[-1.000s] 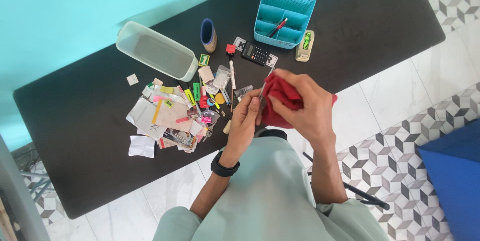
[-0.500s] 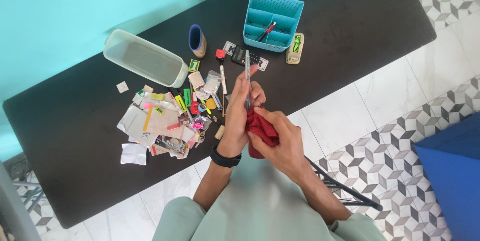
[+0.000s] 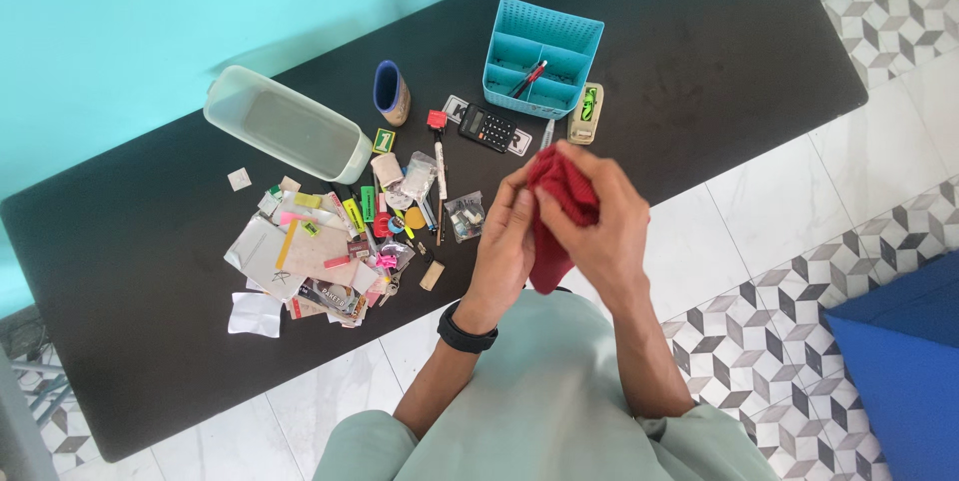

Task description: The person wipes various stationery items, including a blue pen, a yellow highlighter, and a calculator, with a red cloth and places them into a blue desk organizer.

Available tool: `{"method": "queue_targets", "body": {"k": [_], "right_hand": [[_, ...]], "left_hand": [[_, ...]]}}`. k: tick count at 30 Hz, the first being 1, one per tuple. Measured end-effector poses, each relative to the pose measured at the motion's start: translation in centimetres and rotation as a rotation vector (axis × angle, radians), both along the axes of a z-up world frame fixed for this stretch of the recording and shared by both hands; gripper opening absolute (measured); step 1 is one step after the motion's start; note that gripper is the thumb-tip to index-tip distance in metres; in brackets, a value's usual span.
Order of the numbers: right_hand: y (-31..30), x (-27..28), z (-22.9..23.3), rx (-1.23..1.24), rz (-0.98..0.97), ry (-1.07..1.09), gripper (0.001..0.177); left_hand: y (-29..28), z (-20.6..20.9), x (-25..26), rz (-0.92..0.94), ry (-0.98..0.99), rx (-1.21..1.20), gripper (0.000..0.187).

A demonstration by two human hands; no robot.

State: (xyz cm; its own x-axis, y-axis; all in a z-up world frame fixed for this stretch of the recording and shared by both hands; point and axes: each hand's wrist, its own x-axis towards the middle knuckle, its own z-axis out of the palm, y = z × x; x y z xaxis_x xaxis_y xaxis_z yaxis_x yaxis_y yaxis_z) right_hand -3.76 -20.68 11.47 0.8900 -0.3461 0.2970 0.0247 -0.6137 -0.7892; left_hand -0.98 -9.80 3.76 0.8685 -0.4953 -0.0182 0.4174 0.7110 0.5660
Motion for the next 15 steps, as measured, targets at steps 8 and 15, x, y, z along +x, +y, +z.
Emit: {"method": "queue_targets", "body": {"k": [8,15], "right_hand": [[-0.5,1.6,0.3,0.085,-0.069,-0.083,0.045],[0.6,-0.8,-0.5,0.159,-0.023,0.029,0.046]], "left_hand": [[-0.2,-0.1,0.2,-0.048,-0.057,0.024,0.048],[0.0,0.5,1.5,-0.057,-0.050,0.062,0.048]]}}
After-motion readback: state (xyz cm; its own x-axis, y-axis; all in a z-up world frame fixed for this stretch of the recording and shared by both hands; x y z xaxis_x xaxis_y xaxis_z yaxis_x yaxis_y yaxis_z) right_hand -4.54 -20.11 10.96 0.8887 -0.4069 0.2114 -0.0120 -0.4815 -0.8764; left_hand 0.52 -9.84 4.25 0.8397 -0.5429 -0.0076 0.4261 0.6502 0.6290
